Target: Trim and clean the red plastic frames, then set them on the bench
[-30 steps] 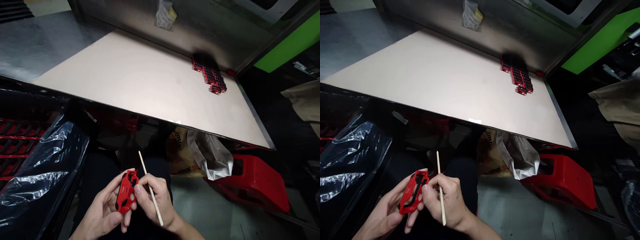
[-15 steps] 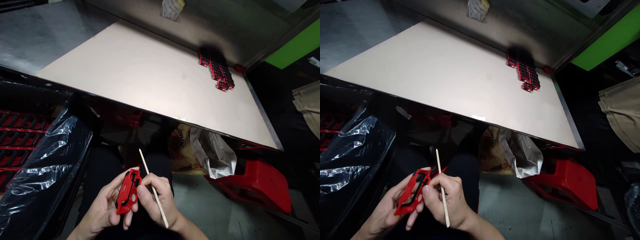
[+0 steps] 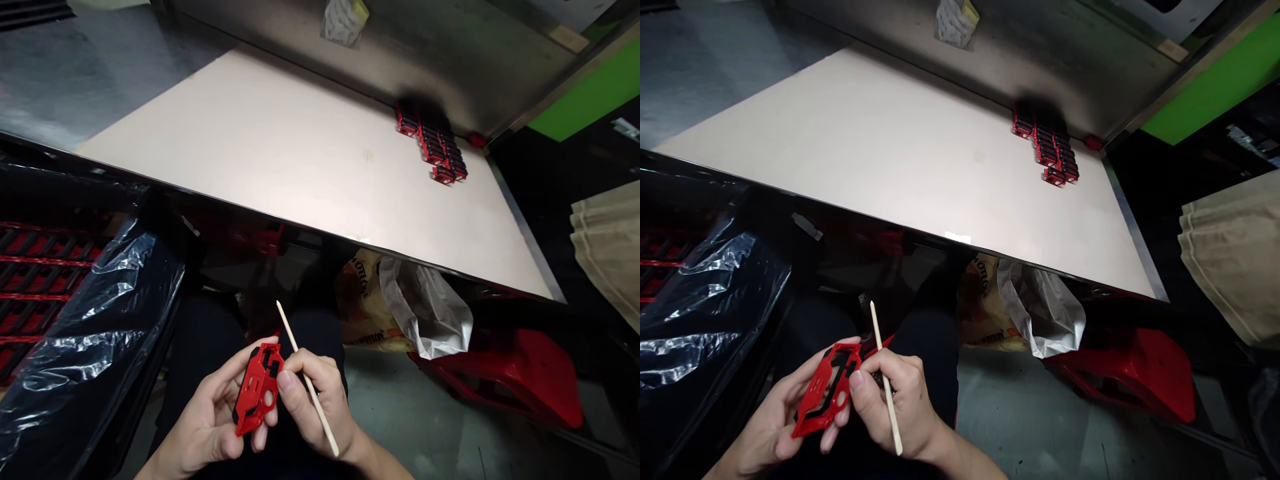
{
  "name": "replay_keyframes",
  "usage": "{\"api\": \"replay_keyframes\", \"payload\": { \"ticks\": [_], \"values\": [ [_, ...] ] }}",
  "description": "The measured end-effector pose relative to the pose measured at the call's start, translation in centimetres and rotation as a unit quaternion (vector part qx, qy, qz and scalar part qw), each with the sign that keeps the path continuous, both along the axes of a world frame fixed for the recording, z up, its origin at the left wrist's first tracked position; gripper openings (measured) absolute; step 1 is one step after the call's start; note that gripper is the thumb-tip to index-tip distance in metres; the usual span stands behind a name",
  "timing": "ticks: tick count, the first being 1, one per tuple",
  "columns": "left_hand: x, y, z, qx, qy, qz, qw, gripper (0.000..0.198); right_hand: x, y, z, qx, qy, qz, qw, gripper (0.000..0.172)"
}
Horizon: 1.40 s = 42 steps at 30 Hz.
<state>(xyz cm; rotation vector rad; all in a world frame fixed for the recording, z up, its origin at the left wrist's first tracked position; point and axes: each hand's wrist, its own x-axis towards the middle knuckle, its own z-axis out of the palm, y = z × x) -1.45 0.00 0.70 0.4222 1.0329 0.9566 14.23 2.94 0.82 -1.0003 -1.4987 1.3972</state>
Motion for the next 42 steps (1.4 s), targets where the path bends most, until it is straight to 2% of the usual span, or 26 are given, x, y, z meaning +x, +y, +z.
{"api": "replay_keyframes", "payload": {
  "ticks": [7,20,27,42],
  "values": [
    [0.3,0.2,0.6,0.027,-0.002,0.026,0.999,0.082,0.3,-0.2,-0.3,0.003,-0.019,-0.012,1.0,0.034],
    [-0.5,-0.2,-0.9,0.032,-0.062,0.009,0.998,0.082,0.3,-0.2,-0.5,0.016,-0.014,-0.012,1.0,0.027],
    [-0.9,-0.4,-1.6,0.056,-0.087,-0.021,0.994,0.086,0.3,0.0,-0.4,0.014,0.013,-0.015,1.0,0.018],
    [-1.2,0.0,-1.4,0.085,-0.128,-0.048,0.987,0.07,0.3,0.2,-0.8,-0.005,0.024,-0.012,1.0,0.019]
  ]
}}
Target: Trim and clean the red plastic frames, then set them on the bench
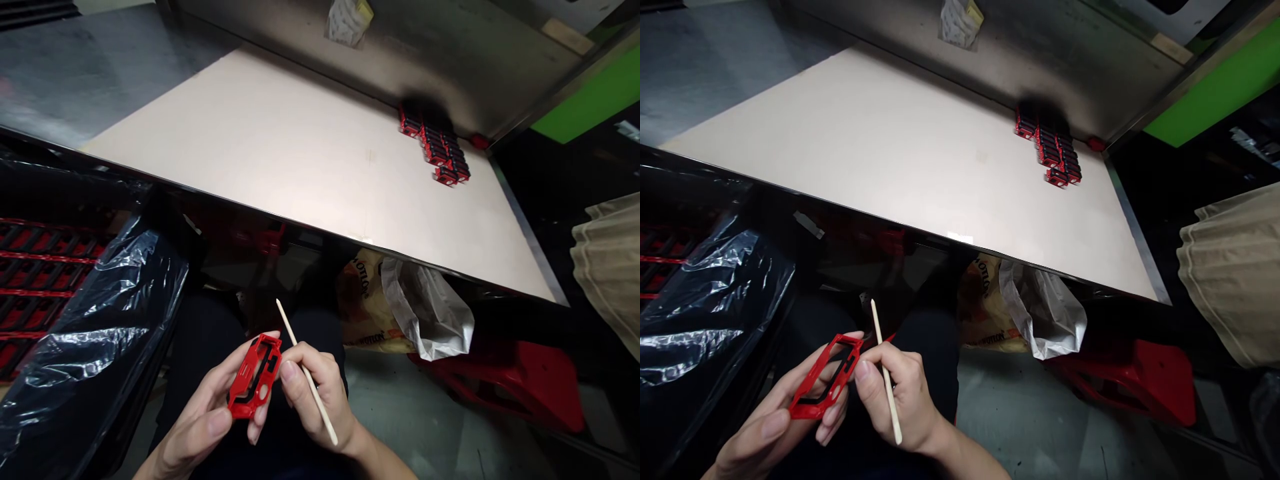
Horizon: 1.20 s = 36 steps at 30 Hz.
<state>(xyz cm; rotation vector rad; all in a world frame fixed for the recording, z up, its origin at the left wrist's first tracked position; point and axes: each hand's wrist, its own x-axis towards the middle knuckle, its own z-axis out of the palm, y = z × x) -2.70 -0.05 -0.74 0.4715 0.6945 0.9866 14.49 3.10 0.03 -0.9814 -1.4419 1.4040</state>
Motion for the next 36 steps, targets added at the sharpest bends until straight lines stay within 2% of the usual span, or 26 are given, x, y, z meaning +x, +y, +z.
{"api": "replay_keyframes", "payload": {
  "ticks": [14,24,36],
  "values": [
    [0.1,-0.2,1.1,0.026,0.085,0.009,0.996,0.066,-0.1,0.0,0.1,0.017,0.002,-0.003,1.0,0.017],
    [-0.3,-0.3,-0.6,0.01,0.017,0.0,1.0,0.071,-0.4,0.1,0.4,0.016,-0.014,0.001,1.0,0.019],
    [-0.2,-0.2,-0.7,-0.004,-0.033,-0.003,0.999,0.069,-0.5,0.0,0.4,0.007,-0.036,0.003,0.999,0.021]
  ]
}}
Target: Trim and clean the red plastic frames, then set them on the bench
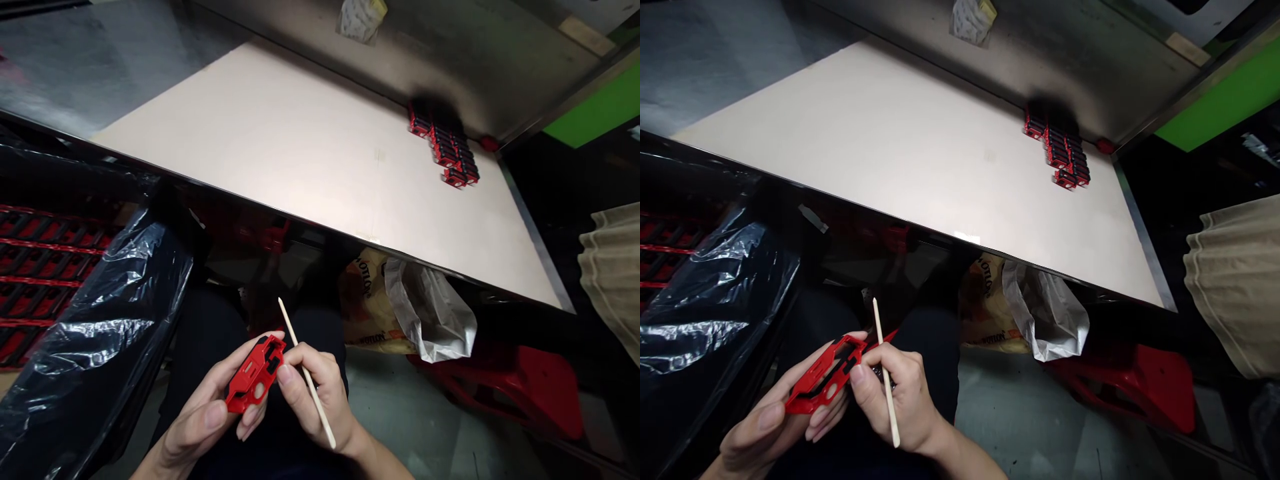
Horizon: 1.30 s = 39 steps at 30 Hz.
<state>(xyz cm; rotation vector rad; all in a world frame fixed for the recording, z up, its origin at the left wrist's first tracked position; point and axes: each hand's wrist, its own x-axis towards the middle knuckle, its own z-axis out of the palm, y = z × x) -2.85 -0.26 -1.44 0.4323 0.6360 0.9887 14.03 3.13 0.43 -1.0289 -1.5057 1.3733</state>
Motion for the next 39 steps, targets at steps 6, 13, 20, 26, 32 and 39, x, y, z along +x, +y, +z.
{"api": "replay_keyframes", "payload": {
  "ticks": [6,13,20,26,32,39],
  "values": [
    [0.0,0.1,-0.3,0.016,-0.018,-0.017,1.0,0.066,-0.1,-0.1,-0.1,0.002,-0.002,-0.001,1.0,0.021],
    [-0.2,0.1,-0.5,0.023,-0.015,-0.017,0.999,0.066,0.0,0.0,-0.1,0.001,0.006,-0.003,1.0,0.022],
    [-0.2,-0.2,-0.4,0.018,0.013,-0.006,1.0,0.072,0.1,-0.1,-0.1,-0.005,-0.016,0.0,1.0,0.027],
    [-0.2,-0.2,0.3,0.018,0.091,0.002,0.996,0.08,0.1,-0.1,-0.3,-0.002,-0.007,-0.002,1.0,0.027],
    [-0.5,-0.2,0.9,0.059,0.197,-0.005,0.979,0.075,0.2,0.1,-0.6,-0.014,-0.018,-0.002,1.0,0.027],
    [-1.6,-1.0,-0.6,0.102,0.38,-0.025,0.919,0.069,0.3,0.5,-1.2,0.039,-0.061,-0.011,0.997,0.025]
  ]
}}
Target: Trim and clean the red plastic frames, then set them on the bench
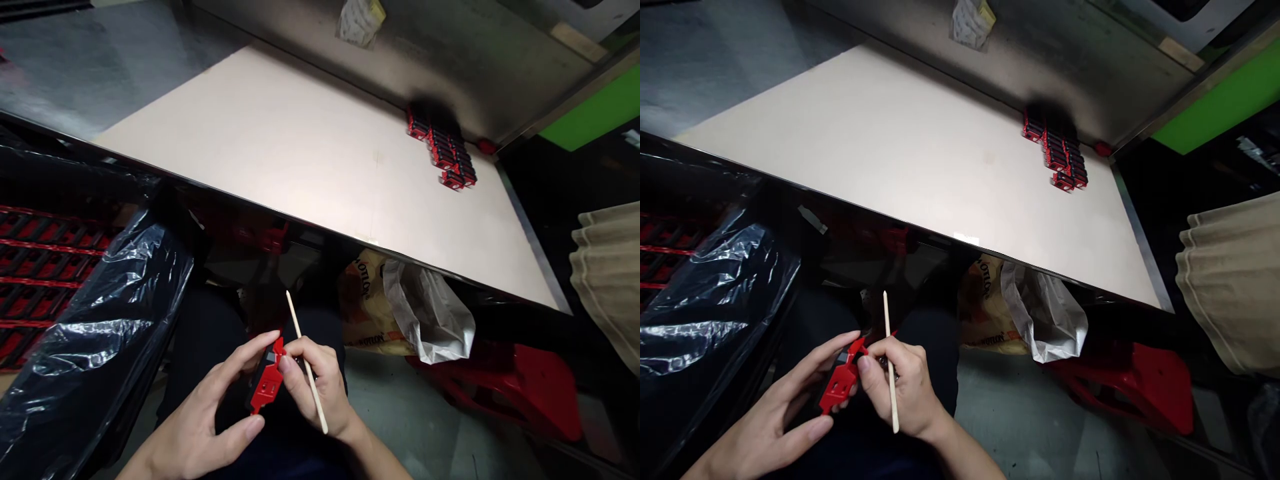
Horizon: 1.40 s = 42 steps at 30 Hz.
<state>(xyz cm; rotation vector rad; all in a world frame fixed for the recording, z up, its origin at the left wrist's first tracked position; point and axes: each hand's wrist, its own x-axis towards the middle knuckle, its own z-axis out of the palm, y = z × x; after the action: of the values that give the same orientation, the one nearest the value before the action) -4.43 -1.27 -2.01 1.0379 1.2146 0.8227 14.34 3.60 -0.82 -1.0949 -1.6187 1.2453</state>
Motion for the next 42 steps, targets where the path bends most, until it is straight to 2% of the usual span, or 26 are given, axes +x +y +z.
{"api": "replay_keyframes", "payload": {
  "ticks": [5,10,13,18,22,26,30,36,39,42],
  "values": [
    [0.8,0.3,0.5,-0.015,0.027,0.013,0.999,0.067,0.0,0.1,-0.9,0.09,-0.031,-0.016,0.995,0.024],
    [1.7,0.9,1.6,0.011,0.08,0.052,0.995,0.046,0.2,0.3,-1.4,0.14,-0.053,-0.024,0.989,0.025],
    [1.4,0.8,1.0,0.044,0.091,0.048,0.994,0.042,0.3,0.4,-1.4,0.145,-0.047,-0.022,0.988,0.025],
    [0.1,0.7,-0.8,0.131,0.127,-0.018,0.983,0.048,0.3,0.6,-1.4,0.165,-0.064,-0.025,0.984,0.025],
    [0.1,1.3,-0.2,0.164,0.147,-0.025,0.975,0.046,0.5,0.7,-1.2,0.169,-0.064,-0.023,0.983,0.024],
    [0.3,2.0,0.6,0.226,0.163,0.003,0.96,0.039,0.8,0.6,-0.7,0.158,-0.054,-0.037,0.985,0.021],
    [-0.1,2.1,0.3,0.269,0.205,-0.022,0.941,0.045,1.0,0.2,0.1,0.139,-0.024,-0.055,0.989,0.027],
    [-0.4,1.9,0.0,0.316,0.228,-0.039,0.92,0.047,0.5,-0.1,0.3,0.133,0.018,-0.029,0.991,0.03],
    [-0.3,1.9,0.1,0.305,0.23,-0.017,0.924,0.047,0.3,-0.2,0.2,0.132,0.022,-0.026,0.991,0.028],
    [0.0,1.7,0.3,0.245,0.191,0.035,0.95,0.047,0.2,-0.2,0.1,0.126,0.031,-0.023,0.991,0.028]
  ]
}}
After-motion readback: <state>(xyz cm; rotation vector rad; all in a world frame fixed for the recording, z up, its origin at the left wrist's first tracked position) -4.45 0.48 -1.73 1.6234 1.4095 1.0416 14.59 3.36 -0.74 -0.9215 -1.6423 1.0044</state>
